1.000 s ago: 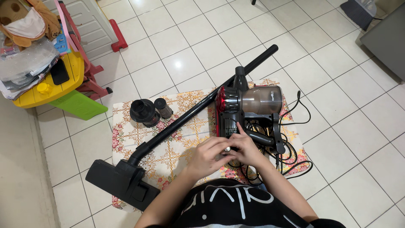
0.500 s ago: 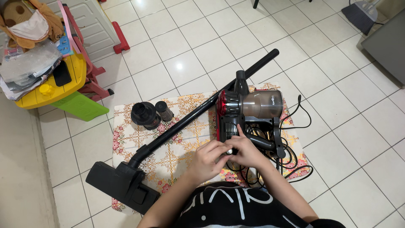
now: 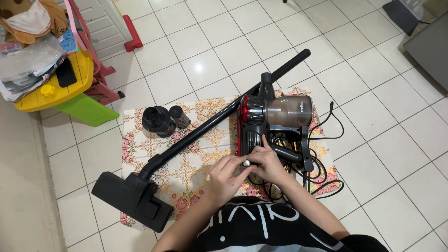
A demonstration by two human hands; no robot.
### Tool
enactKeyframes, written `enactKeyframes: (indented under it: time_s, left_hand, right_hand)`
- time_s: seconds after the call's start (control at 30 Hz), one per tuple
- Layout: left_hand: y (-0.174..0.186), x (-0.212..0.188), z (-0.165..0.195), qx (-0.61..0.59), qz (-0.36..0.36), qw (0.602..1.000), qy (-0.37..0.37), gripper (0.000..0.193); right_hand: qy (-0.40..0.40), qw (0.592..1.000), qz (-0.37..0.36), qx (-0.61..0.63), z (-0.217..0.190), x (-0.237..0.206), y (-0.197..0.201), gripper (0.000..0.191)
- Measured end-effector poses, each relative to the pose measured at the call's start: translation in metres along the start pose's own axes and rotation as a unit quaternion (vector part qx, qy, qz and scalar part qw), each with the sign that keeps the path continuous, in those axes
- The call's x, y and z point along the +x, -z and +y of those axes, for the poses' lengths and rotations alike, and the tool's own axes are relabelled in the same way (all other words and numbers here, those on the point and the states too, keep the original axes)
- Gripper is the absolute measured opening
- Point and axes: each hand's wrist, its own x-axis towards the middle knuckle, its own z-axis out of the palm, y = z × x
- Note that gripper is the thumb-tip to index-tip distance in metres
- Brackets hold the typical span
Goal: The person works on a corded stick vacuum cleaner laid on a small table, detaching the dust cup and handle assembly, separating the filter components, and using a screwdriver to unscrew parts of the motor housing while manipulating the body and power cord.
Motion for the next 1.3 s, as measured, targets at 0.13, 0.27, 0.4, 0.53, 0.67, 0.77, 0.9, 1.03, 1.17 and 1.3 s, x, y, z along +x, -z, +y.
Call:
enactKeyframes:
  time_s: [0.13, 0.27, 0.4, 0.53, 0.67, 0.77, 0.9, 1.03, 1.17, 1.3]
  left_hand:
    - [0.0, 0.003, -0.005, -0.019, -0.052, 0.998, 0.013, 0.027]
    - [0.008, 0.012, -0.014, -0.054, -0.138, 0.989, -0.004, 0.025]
    - [0.015, 0.022, -0.018, -0.087, -0.174, 0.979, -0.06, 0.025]
    - [0.015, 0.022, -0.013, -0.082, -0.197, 0.975, -0.055, 0.029]
    - [0.002, 0.006, -0.003, -0.16, -0.182, 0.968, 0.066, 0.023]
    - [-0.018, 0.001, -0.004, -0.201, -0.158, 0.953, 0.161, 0.02]
    - [-0.044, 0.005, -0.016, -0.162, -0.106, 0.973, 0.13, 0.024]
    - [-0.05, 0.013, -0.033, -0.237, -0.202, 0.939, 0.145, 0.028]
    - [-0.048, 0.019, -0.047, -0.283, -0.282, 0.909, 0.123, 0.028]
    - [-0.049, 0.024, -0.057, -0.306, -0.326, 0.887, 0.119, 0.028]
  right_hand:
    - [-0.032, 0.999, -0.013, 0.002, 0.0, 0.002, 0.002, 0.033]
    - [0.006, 0.995, -0.093, 0.047, -0.002, 0.004, 0.017, 0.036]
    - [0.011, 0.989, -0.113, 0.092, -0.001, 0.006, 0.026, 0.032]
    - [-0.004, 0.996, -0.056, 0.072, 0.001, 0.007, 0.023, 0.023]
    - [0.009, 0.998, -0.026, 0.052, 0.003, 0.006, 0.017, 0.023]
    - [0.007, 0.999, -0.012, 0.041, 0.004, 0.004, 0.011, 0.015]
    - [-0.016, 0.999, -0.024, 0.041, 0.002, 0.002, 0.01, 0.012]
    - [0.019, 0.998, -0.05, 0.017, 0.0, -0.001, 0.013, 0.042]
    - [0.08, 0.994, -0.058, -0.053, 0.0, -0.007, 0.007, 0.065]
    - [0.048, 0.997, 0.036, -0.05, 0.0, -0.012, -0.008, 0.053]
